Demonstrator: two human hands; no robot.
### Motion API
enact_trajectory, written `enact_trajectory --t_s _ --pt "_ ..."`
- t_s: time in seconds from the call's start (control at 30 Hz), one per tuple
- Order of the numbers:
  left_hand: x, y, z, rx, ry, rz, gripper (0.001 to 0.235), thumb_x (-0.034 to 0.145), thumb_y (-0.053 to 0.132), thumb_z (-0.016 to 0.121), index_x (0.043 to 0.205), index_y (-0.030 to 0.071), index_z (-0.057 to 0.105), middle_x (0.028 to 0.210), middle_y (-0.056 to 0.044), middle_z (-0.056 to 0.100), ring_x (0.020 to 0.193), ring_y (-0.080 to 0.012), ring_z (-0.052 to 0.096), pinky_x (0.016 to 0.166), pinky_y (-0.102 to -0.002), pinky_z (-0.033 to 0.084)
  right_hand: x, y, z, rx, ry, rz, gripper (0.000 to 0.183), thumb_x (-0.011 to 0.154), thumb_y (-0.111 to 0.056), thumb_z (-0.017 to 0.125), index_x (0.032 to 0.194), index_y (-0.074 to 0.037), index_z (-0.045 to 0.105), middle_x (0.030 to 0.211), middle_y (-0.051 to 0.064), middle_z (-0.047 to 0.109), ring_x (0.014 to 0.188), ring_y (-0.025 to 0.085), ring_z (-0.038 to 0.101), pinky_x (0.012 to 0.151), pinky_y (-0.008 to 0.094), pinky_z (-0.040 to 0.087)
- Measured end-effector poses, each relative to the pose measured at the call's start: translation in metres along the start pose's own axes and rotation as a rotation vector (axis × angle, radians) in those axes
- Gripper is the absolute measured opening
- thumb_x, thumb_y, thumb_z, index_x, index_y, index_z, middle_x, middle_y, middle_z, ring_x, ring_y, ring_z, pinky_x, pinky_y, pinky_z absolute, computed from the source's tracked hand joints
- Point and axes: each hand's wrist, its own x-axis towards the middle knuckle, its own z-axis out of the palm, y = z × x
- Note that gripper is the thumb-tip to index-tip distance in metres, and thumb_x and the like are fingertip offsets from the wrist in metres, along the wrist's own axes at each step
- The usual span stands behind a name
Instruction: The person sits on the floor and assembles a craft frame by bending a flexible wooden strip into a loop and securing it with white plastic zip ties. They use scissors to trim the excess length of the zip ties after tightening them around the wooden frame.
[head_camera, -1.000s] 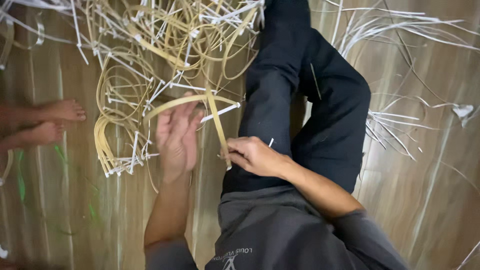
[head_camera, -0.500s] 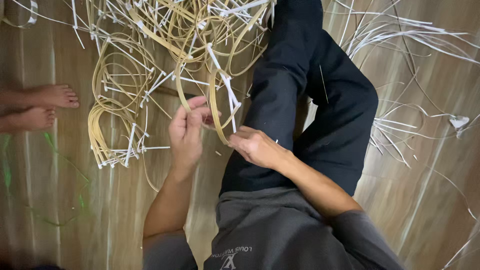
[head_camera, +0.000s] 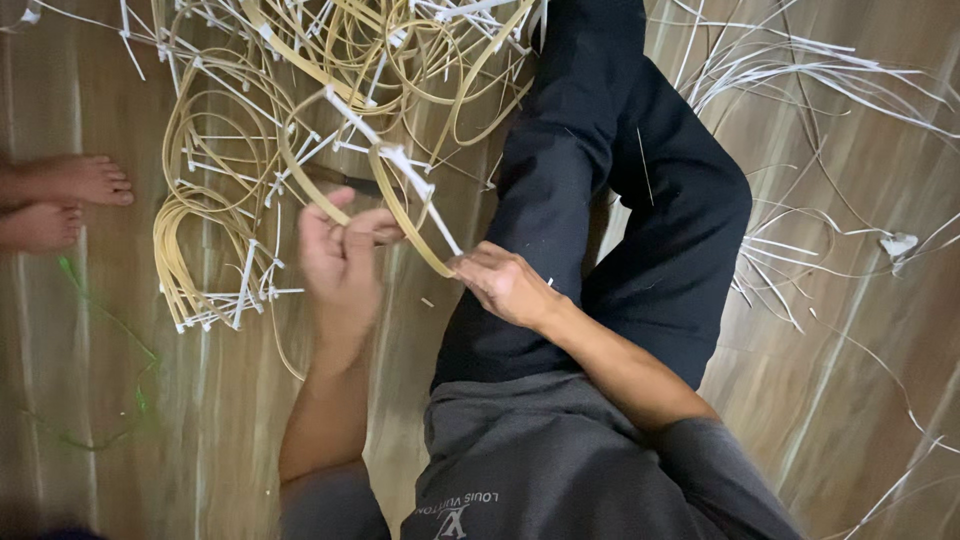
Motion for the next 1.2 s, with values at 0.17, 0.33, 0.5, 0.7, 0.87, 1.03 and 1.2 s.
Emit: enact_trajectory --t_s 0.17,0.33,0.5,0.7,0.87,1.03,1.2 --pt "-0.004 -0.006 0.000 -0.036 -0.007 0.007 0.013 0.111 0.006 0.050 0.119 -0.003 0.052 0.110 -0.019 0.072 0.100 -0.0235 0.073 0.091 -0.035 0.062 0.001 0.003 0.002 -0.031 0.006 0.048 0.023 0.089 0.003 0.069 0.111 0.000 0.065 0.097 0.013 0.071 0.089 0.034 0.066 0.077 0.042 0.056" --pt "-0.025 -0.002 -0.016 0.086 0.312 0.289 0.014 0.114 0.008 0.053 0.123 -0.002 0.052 0.106 -0.016 0.073 0.094 -0.0219 0.073 0.085 -0.032 0.061 0.002 0.008 0.002 0.089 0.147 0.200 0.015 0.094 0.001 0.070 0.109 0.000 0.068 0.090 0.013 0.069 0.080 0.030 0.066 0.073 0.038 0.055" --pt "-0.004 -0.048 -0.049 0.310 0.256 0.005 0.016 0.110 0.005 0.050 0.122 -0.004 0.054 0.108 -0.016 0.072 0.089 -0.0203 0.072 0.081 -0.031 0.057 0.006 0.013 0.001 0.148 0.203 0.290 0.015 0.095 0.002 0.069 0.110 0.000 0.068 0.089 0.013 0.069 0.078 0.026 0.067 0.070 0.035 0.055" --pt "0.045 -0.148 -0.072 0.881 0.295 -0.423 0.020 0.103 0.010 0.053 0.119 0.001 0.059 0.107 -0.014 0.073 0.090 -0.0280 0.073 0.076 -0.042 0.059 0.003 0.016 0.003 0.101 0.218 0.328 0.016 0.093 0.002 0.070 0.109 0.000 0.069 0.086 0.012 0.069 0.076 0.026 0.068 0.068 0.035 0.055" --pt "0.076 -0.174 -0.055 1.291 0.415 0.231 0.064 0.089 0.021 0.066 0.140 -0.013 0.046 0.132 -0.031 0.059 0.121 -0.0463 0.058 0.102 -0.055 0.047 0.006 0.018 0.004 0.065 0.241 0.413 0.018 0.092 0.003 0.071 0.109 -0.001 0.070 0.082 0.012 0.069 0.073 0.026 0.067 0.067 0.036 0.054" --pt "0.151 -0.226 0.000 0.435 0.073 -0.404 0.069 0.094 0.033 0.068 0.151 0.003 0.041 0.152 -0.019 0.052 0.138 -0.0294 0.053 0.114 -0.041 0.042 0.008 0.020 0.004 0.060 0.287 0.377 0.019 0.093 0.003 0.069 0.111 -0.003 0.069 0.087 0.011 0.070 0.078 0.024 0.069 0.069 0.034 0.056" --pt "0.192 -0.285 0.038 0.230 -0.028 -0.110 0.062 0.093 0.023 0.084 0.137 -0.007 0.050 0.131 -0.022 0.057 0.118 -0.0247 0.056 0.100 -0.037 0.046 0.008 0.019 0.004 0.074 0.324 0.446 0.016 0.093 0.002 0.070 0.109 -0.003 0.070 0.083 0.010 0.069 0.071 0.022 0.068 0.063 0.033 0.055"
